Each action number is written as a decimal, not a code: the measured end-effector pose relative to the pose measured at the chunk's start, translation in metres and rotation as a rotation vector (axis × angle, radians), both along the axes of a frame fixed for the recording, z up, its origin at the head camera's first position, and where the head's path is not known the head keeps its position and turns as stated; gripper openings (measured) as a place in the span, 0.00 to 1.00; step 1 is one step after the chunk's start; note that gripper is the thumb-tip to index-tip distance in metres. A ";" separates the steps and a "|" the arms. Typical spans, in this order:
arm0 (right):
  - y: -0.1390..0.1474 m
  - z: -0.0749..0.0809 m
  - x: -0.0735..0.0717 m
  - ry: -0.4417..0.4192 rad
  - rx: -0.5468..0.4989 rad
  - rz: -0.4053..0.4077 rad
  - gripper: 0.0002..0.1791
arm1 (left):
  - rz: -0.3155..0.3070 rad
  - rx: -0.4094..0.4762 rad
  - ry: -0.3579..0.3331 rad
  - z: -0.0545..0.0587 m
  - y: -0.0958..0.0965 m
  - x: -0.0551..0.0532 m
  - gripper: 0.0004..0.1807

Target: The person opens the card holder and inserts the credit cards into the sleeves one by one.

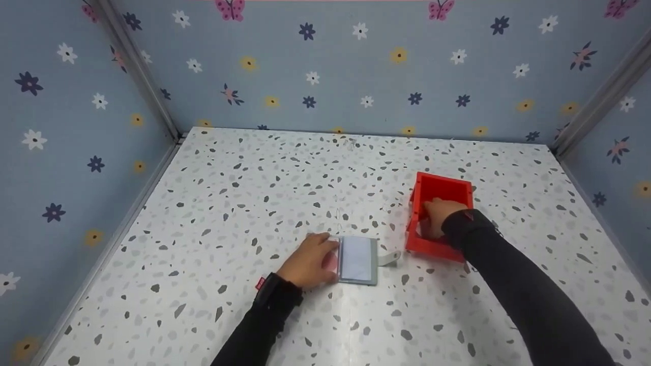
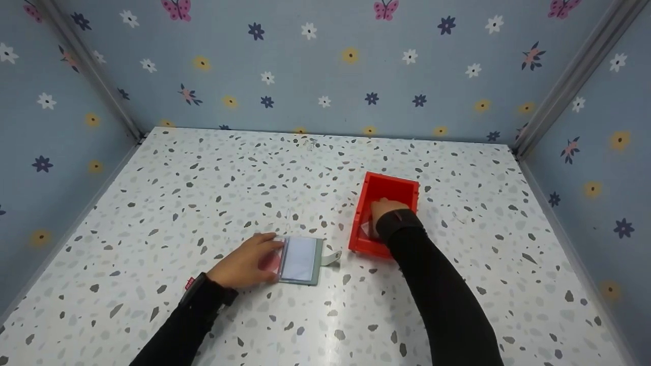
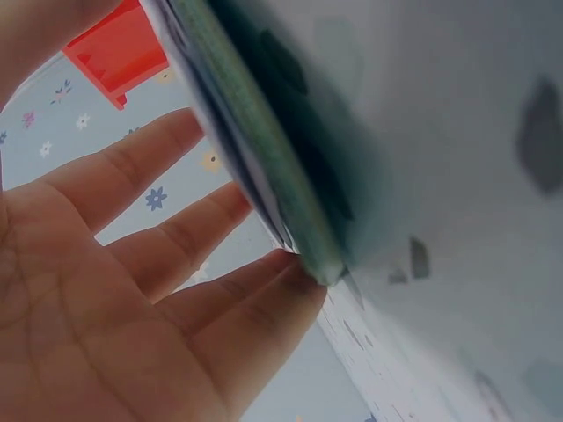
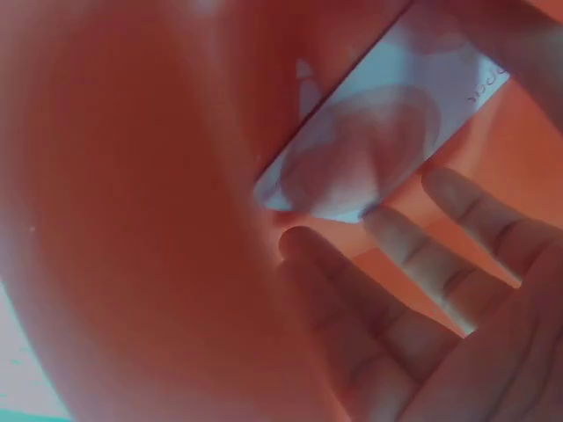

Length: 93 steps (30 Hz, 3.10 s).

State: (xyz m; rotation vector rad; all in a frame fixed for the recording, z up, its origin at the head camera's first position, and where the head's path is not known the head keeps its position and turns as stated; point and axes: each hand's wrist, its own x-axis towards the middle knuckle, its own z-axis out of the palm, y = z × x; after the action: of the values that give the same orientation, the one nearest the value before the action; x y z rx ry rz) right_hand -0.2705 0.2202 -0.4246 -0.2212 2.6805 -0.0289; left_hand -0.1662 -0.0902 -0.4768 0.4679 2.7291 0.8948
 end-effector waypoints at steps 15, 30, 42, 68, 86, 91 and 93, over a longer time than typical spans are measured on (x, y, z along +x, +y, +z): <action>0.010 -0.012 -0.010 0.032 0.035 0.060 0.19 | 0.002 -0.002 -0.001 0.000 0.001 0.001 0.41; 0.007 -0.005 -0.006 0.084 0.057 0.124 0.19 | 0.008 -0.006 -0.020 0.001 0.001 0.000 0.42; 0.009 0.017 -0.003 0.100 -0.019 0.176 0.11 | 0.003 -0.006 -0.001 0.001 0.000 0.001 0.41; 0.031 0.071 -0.001 0.221 -0.605 -0.073 0.13 | 0.004 0.021 -0.013 0.000 -0.003 0.000 0.40; -0.069 0.011 0.042 0.019 -1.075 -0.300 0.10 | -0.005 0.029 -0.002 0.001 -0.002 0.000 0.39; -0.088 -0.020 0.052 -0.057 -1.111 -0.283 0.07 | -0.001 0.014 -0.022 0.002 -0.001 0.000 0.39; -0.092 -0.032 0.055 -0.077 -1.118 -0.287 0.06 | 0.003 0.009 -0.034 0.002 -0.001 0.000 0.40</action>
State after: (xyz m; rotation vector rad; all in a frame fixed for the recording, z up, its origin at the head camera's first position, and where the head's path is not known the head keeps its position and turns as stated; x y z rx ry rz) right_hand -0.2153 0.1283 -0.4564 -0.1512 2.2908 -1.5698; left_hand -0.1664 -0.0910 -0.4747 0.4459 2.6977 0.9075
